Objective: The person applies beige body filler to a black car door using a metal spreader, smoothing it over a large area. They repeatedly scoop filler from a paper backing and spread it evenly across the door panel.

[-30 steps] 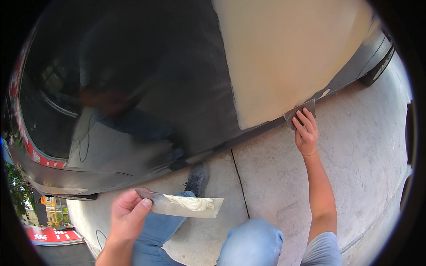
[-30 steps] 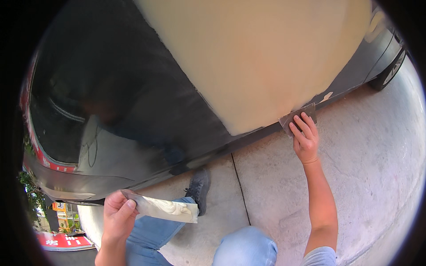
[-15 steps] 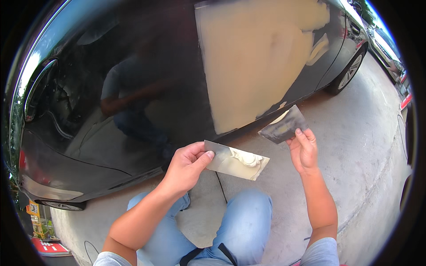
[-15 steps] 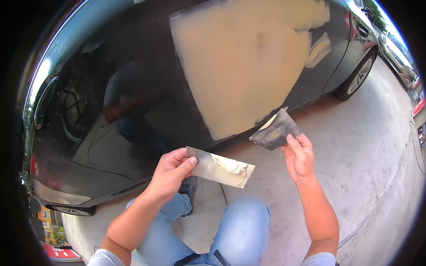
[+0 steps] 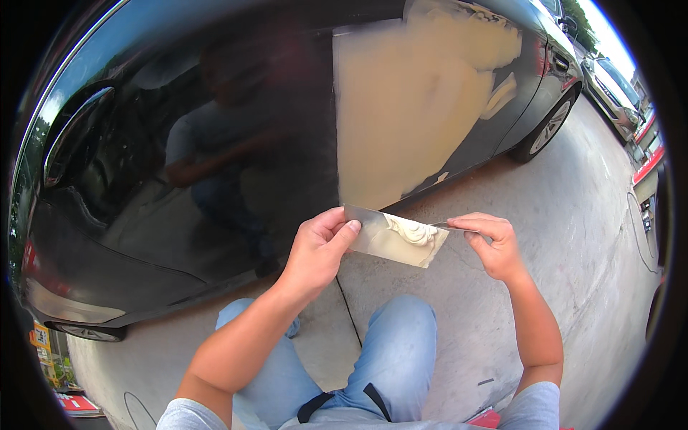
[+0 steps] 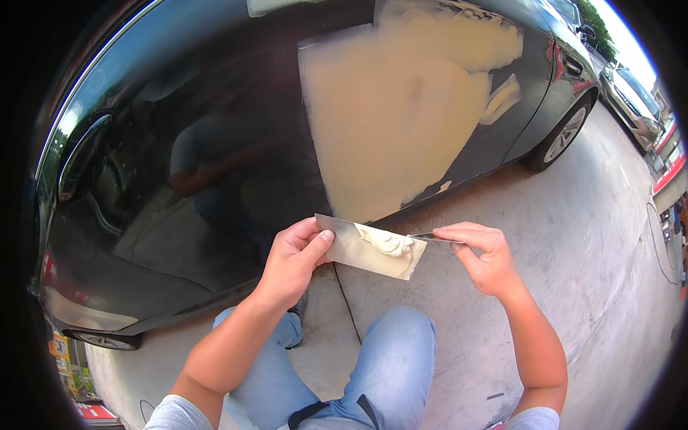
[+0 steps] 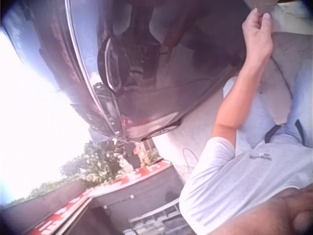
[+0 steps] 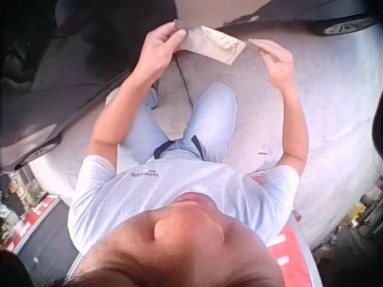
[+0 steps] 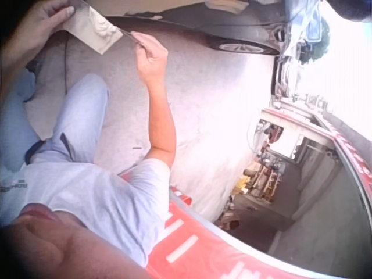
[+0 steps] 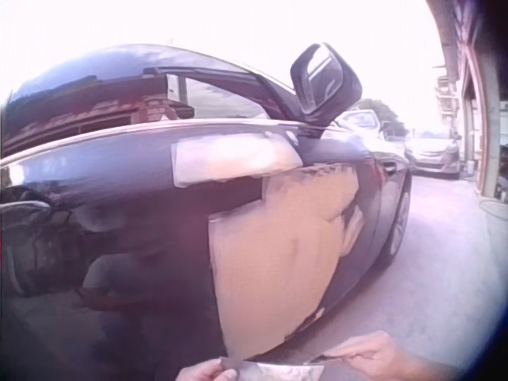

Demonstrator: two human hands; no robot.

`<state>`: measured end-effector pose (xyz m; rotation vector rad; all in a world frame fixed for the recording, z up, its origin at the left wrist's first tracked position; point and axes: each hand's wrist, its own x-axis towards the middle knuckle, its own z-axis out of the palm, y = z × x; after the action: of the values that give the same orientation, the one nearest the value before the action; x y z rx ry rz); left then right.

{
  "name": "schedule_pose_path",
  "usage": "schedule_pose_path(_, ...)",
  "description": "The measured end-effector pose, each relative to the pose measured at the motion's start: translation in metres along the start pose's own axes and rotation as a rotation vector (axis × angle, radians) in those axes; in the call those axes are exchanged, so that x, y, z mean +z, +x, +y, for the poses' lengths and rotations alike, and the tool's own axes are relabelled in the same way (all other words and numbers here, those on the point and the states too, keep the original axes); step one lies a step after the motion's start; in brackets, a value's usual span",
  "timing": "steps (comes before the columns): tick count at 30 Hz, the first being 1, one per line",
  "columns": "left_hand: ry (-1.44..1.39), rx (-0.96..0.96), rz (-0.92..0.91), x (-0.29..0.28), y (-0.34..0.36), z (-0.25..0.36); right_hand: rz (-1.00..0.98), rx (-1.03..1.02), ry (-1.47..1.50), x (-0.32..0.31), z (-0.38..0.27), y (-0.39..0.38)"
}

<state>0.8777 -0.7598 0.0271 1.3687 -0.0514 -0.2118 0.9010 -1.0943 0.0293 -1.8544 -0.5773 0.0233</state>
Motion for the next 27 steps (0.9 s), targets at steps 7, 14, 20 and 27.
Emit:
schedule_pose_path(7,-0.095,-0.057,-0.023,0.004,-0.003,0.005,0.229,-0.151,1.040,0.023,-0.010,0.010)
schedule_pose_path(14,-0.068,-0.017,-0.011,-0.003,-0.008,0.011,0.124,-0.207,1.022,0.051,-0.037,0.011)
schedule_pose_path(20,-0.042,0.039,0.031,-0.003,-0.011,0.013,0.070,-0.244,0.921,0.030,-0.029,0.013)
schedule_pose_path(27,-0.035,0.079,0.083,-0.007,-0.016,0.010,-0.140,-0.137,0.173,0.026,-0.031,0.017)
